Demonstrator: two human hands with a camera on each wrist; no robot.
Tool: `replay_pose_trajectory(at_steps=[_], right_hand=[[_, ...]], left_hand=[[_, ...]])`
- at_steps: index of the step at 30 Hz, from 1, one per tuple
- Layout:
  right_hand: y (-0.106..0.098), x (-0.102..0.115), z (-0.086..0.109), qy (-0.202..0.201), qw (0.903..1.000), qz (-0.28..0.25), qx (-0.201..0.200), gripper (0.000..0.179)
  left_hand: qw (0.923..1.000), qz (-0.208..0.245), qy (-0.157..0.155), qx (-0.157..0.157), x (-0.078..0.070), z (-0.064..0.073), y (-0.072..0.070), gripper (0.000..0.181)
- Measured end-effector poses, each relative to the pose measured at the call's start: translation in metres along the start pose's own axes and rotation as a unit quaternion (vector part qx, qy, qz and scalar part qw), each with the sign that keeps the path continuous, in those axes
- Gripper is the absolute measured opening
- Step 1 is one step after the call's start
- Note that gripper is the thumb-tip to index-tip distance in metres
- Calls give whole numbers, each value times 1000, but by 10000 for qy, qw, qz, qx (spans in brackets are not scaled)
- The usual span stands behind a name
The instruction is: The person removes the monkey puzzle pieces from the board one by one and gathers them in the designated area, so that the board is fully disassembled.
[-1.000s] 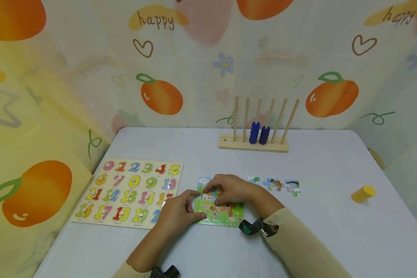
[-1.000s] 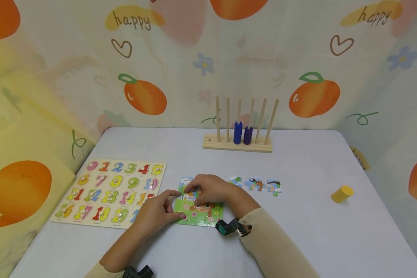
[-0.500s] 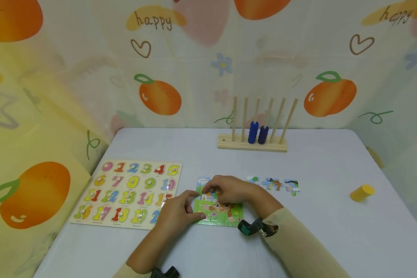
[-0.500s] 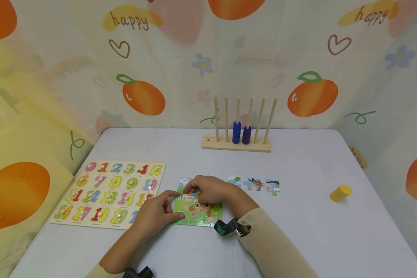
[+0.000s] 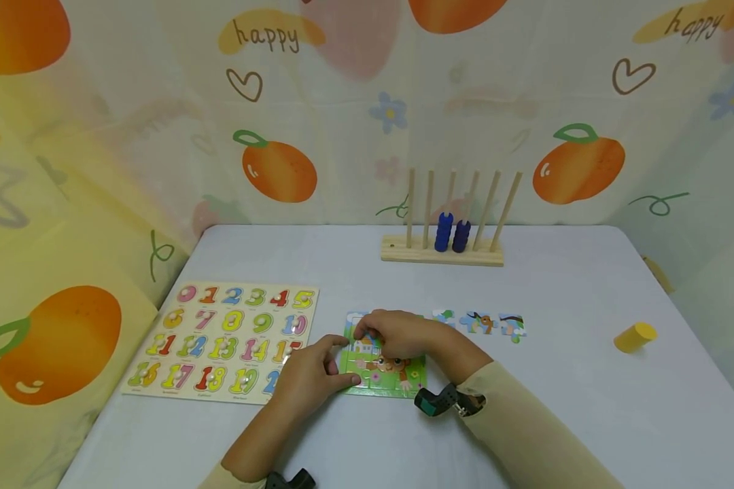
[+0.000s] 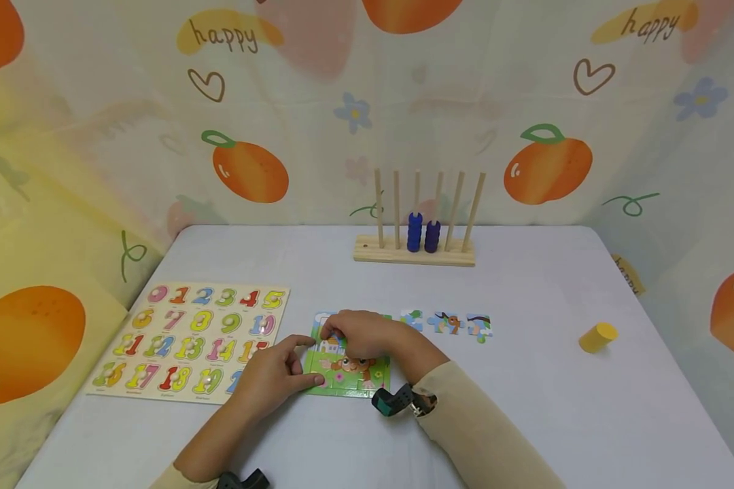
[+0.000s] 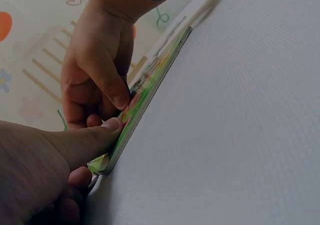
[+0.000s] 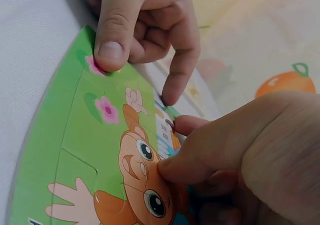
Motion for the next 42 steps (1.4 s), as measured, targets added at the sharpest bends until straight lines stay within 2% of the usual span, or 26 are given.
replay_pose_trajectory(at_steps=[20,25,30,34,38,42], right_hand=[[7,5,5,46,9996,-87,-250,53],[7,2,5,-24,9996,-101,-246,56],[5,-5,3,-240,9989,-361,-188,58],[7,-9,2,-458,9972,-547,-207,44],[11,-9,0,-477,9961,-496,-544,26],[14,-8,0,-390,9947,-447,-839,21]], left_hand=[[9999,119,-52,29,-1,1,1,65],[9999,72,-80,60,-1,0,2,67],[10000,9,15,7,0,-1,3,67],[10000,-19,69,-13,1,-1,3,66],[10000,-38,73,-36,1,0,2,66],[10000,-29,49,-34,1,1,1,65]])
Point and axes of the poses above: each hand's wrist, its own z-axis away from the middle knuckle, its own y-axis out of the palm, x = y × z, the point moved 1 cm from there along -z, towards the middle knuckle, and after that the axes turned 15 degrees about y, right-handed, at the moved point
